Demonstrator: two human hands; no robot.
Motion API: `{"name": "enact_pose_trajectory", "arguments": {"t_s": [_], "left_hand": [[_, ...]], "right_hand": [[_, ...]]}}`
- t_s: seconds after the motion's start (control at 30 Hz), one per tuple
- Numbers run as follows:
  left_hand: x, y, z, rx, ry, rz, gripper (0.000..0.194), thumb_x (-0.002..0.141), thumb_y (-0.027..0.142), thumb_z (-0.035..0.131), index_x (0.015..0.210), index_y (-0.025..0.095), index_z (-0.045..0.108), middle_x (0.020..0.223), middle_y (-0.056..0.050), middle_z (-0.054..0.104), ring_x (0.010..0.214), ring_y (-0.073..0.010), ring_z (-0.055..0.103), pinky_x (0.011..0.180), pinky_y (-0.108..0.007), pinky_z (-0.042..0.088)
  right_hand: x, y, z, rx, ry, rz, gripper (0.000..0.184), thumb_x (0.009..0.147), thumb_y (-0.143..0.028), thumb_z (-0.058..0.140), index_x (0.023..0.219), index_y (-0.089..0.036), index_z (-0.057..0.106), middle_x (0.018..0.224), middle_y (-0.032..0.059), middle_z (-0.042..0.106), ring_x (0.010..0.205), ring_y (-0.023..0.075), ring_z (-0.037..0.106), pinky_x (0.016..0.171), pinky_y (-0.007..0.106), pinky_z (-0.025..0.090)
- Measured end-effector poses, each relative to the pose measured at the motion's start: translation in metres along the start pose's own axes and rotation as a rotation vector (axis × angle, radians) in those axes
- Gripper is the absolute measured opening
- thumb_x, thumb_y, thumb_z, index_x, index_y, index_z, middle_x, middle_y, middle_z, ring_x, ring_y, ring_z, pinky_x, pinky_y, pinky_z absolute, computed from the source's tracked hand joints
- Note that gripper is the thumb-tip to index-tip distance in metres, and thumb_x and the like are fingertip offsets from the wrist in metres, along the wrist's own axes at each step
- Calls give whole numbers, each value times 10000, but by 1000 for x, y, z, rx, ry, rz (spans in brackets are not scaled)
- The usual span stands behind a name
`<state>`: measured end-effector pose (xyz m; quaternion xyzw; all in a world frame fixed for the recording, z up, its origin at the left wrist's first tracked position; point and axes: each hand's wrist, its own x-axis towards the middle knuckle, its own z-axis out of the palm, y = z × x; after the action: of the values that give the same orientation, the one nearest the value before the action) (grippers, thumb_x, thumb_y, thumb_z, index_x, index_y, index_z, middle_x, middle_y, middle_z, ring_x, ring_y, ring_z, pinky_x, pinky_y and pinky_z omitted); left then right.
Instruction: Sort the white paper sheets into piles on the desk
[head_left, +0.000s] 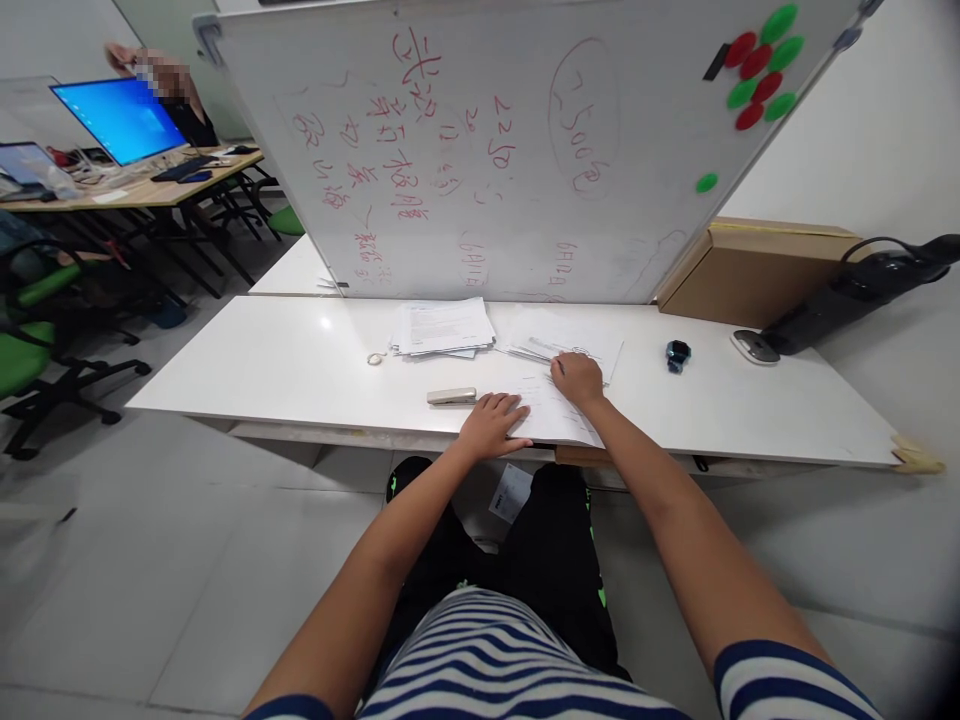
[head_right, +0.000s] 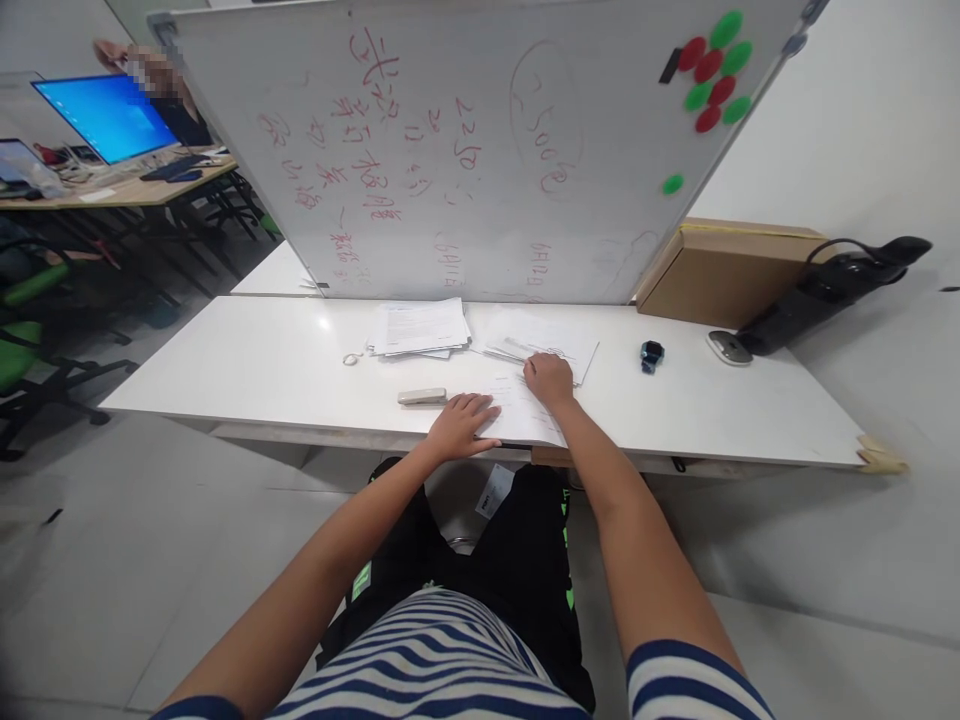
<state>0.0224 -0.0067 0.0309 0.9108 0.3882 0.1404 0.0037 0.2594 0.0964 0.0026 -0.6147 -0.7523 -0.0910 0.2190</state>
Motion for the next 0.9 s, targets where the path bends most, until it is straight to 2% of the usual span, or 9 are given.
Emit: {"name": "enact_pose_trajectory", "arguments": {"t_s": [0.17,0.43,0.73,0.83,0.9], "left_hand": [[0,0,0,3,-6,-3,653,830,656,436,1328,236,477,1401,-102,447,1265,-295,386,1071,-457,274],[0,-2,2,-10,-8,-6,660,825,662,438,1329,239,474,1406,-106,442,1269,-293,386,1072,-459,274],[0,-2,4,-23,-8,-6,655,817,658,455,1329,250,475,1402,-102,448,1270,-293,386,1067,-459,280],[1,-2,4,-17,-8,-14,669,810,673,453,1325,247,481,1401,-101,451,1269,-290,389,1066,-453,282],[0,-2,4,-12,-11,-9,681,807,685,445,1325,245,483,1403,-99,450,1268,-289,390,1069,-451,280]], "right_hand": [[0,0,-1,0,-36,-4,368,907,-271,346,960,-133,684,937,120,680,889,240,560,792,339,372],[0,1,-4,54,1,-5,327,905,-292,374,929,-142,664,934,118,665,895,249,539,799,342,360],[2,2,-2,4,-20,25,384,944,-248,290,937,-123,653,897,134,661,866,252,543,786,353,366],[11,6,-13,-42,19,89,403,954,-242,267,946,-119,650,923,145,667,859,255,561,763,361,377],[16,7,-29,-53,105,120,430,966,-258,240,979,-113,645,966,153,671,894,258,578,789,375,383]]}}
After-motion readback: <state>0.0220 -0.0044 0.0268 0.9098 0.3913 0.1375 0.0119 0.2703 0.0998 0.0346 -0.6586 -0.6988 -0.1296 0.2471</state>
